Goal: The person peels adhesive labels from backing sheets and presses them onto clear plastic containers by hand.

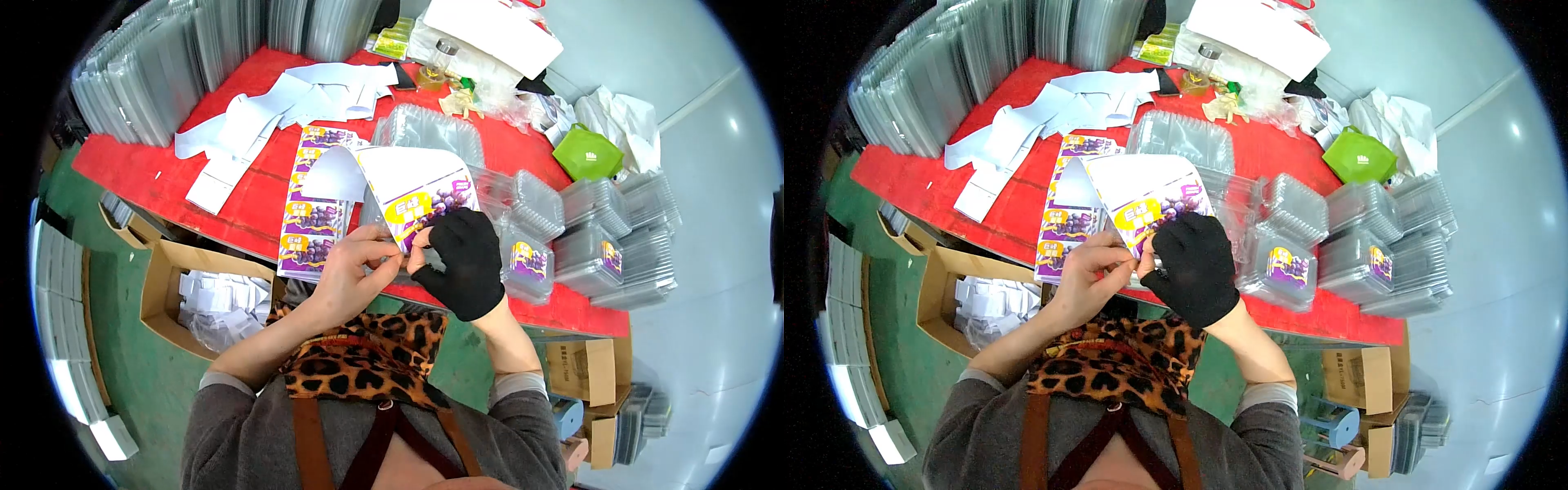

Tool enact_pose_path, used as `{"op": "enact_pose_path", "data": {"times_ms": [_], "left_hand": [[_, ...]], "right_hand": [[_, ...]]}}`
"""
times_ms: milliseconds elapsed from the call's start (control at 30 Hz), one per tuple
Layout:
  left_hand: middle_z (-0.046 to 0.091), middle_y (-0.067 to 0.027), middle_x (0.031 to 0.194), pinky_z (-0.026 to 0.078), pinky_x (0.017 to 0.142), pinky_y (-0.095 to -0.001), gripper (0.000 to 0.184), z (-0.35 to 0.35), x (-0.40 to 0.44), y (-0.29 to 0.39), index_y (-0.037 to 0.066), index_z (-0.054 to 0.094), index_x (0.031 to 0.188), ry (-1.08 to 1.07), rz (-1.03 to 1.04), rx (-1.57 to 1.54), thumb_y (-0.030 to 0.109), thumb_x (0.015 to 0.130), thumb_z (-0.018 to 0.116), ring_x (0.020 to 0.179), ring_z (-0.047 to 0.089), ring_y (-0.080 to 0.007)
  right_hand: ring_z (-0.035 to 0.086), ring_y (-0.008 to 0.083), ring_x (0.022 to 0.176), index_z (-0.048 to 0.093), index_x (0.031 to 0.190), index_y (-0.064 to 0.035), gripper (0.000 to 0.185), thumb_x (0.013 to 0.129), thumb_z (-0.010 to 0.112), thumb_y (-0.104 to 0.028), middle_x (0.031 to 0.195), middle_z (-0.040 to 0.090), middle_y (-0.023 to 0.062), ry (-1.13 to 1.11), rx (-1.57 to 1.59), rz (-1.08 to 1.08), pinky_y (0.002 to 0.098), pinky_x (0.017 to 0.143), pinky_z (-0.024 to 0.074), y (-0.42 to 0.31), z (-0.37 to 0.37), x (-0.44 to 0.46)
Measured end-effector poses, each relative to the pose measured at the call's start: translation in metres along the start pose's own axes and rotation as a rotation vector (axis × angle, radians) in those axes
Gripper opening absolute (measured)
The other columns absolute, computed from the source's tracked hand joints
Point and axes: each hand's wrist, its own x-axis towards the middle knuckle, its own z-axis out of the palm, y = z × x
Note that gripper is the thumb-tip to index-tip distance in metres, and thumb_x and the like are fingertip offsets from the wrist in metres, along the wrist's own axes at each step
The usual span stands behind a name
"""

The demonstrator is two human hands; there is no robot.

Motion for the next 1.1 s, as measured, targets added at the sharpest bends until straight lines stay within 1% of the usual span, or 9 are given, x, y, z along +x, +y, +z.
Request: {"op": "enact_pose_path", "data": {"times_ms": [233, 433, 533, 733, 867, 933, 967, 1067, 1100], "left_hand": [[0.061, -0.0083, 0.093, 0.045, 0.06, -0.0265, 0.01, 0.003, 0.0, -0.003, -0.004, 0.069, 0.097, -0.01, -0.08, -0.082, 0.004, 0.092, 0.065, 0.071, 0.058, -0.0124], [0.061, -0.0087, 0.098, 0.043, 0.062, -0.0259, 0.01, 0.005, -0.001, -0.002, -0.003, 0.07, 0.097, -0.012, -0.088, -0.134, 0.004, 0.093, 0.064, 0.074, 0.056, -0.0115], [0.06, -0.0084, 0.097, 0.043, 0.061, -0.0257, 0.01, 0.002, -0.001, 0.001, -0.002, 0.071, 0.097, -0.028, -0.082, -0.108, 0.004, 0.092, 0.065, 0.074, 0.056, -0.0114], [0.059, -0.0077, 0.092, 0.043, 0.057, -0.0255, 0.012, -0.001, -0.002, -0.007, -0.002, 0.072, 0.097, -0.039, -0.044, -0.004, 0.003, 0.087, 0.067, 0.074, 0.057, -0.0112], [0.06, -0.0087, 0.102, 0.049, 0.062, -0.0251, 0.017, 0.002, -0.006, -0.009, -0.003, 0.071, 0.098, -0.036, -0.063, -0.088, 0.005, 0.082, 0.071, 0.083, 0.061, -0.0133], [0.06, -0.0096, 0.108, 0.052, 0.066, -0.025, 0.019, 0.008, -0.004, 0.0, -0.003, 0.071, 0.097, -0.006, -0.005, -0.231, 0.007, 0.08, 0.074, 0.089, 0.063, -0.0152], [0.059, -0.0104, 0.118, 0.054, 0.076, -0.0261, 0.035, 0.005, -0.009, -0.005, -0.003, 0.066, 0.111, -0.087, -0.016, -0.177, 0.008, 0.079, 0.076, 0.101, 0.064, -0.0171], [0.06, -0.0115, 0.122, 0.053, 0.084, -0.0296, 0.053, 0.012, -0.01, 0.005, -0.002, 0.056, 0.127, -0.045, -0.143, -0.397, 0.009, 0.08, 0.076, 0.106, 0.062, -0.0179], [0.06, -0.0127, 0.125, 0.05, 0.092, -0.0339, 0.063, 0.011, -0.009, -0.002, -0.001, 0.044, 0.137, -0.077, -0.045, -0.278, 0.012, 0.084, 0.075, 0.111, 0.061, -0.0187]], "right_hand": [[0.062, 0.0277, 0.085, 0.07, 0.097, -0.0084, 0.031, 0.067, 0.08, -0.01, 0.092, 0.067, 0.0063, -0.005, 0.005, -0.104, 0.0412, 0.076, 0.0475, 0.001, -0.001, -0.008], [0.06, 0.0295, 0.085, 0.064, 0.082, -0.0037, 0.016, 0.07, 0.073, -0.011, 0.089, 0.064, 0.0098, 0.018, -0.065, -0.154, 0.0432, 0.074, 0.0463, -0.005, 0.003, -0.008], [0.061, 0.0284, 0.083, 0.064, 0.09, -0.0062, 0.033, 0.062, 0.08, -0.009, 0.089, 0.064, 0.0073, 0.01, -0.111, -0.146, 0.0425, 0.074, 0.0474, -0.004, 0.006, -0.01], [0.06, 0.0295, 0.078, 0.062, 0.084, -0.008, 0.023, 0.066, 0.074, -0.003, 0.081, 0.062, 0.007, 0.187, 0.029, -0.007, 0.0411, 0.073, 0.0467, 0.0, -0.002, -0.002], [0.064, 0.0271, 0.079, 0.061, 0.091, -0.0025, 0.02, 0.074, 0.073, -0.001, 0.087, 0.062, 0.0114, 0.155, 0.365, 0.226, 0.0374, 0.073, 0.0509, -0.007, -0.012, -0.007], [0.065, 0.0251, 0.078, 0.061, 0.092, -0.0025, 0.02, 0.075, 0.073, 0.0, 0.087, 0.062, 0.0112, 0.149, 0.408, 0.234, 0.0339, 0.071, 0.0522, -0.01, -0.007, -0.007], [0.065, 0.0252, 0.078, 0.061, 0.092, -0.0026, 0.02, 0.075, 0.073, 0.0, 0.087, 0.063, 0.011, 0.115, 0.455, 0.265, 0.0339, 0.071, 0.0522, -0.014, -0.006, -0.007], [0.065, 0.0221, 0.079, 0.063, 0.092, -0.002, 0.017, 0.078, 0.071, 0.001, 0.088, 0.063, 0.0098, 0.025, 0.639, 0.361, 0.0322, 0.072, 0.0519, -0.022, -0.002, -0.008], [0.065, 0.0197, 0.08, 0.063, 0.092, -0.0012, 0.015, 0.079, 0.07, 0.001, 0.088, 0.064, 0.0092, 0.023, 0.654, 0.359, 0.0313, 0.072, 0.0515, -0.023, 0.0, -0.008]]}}
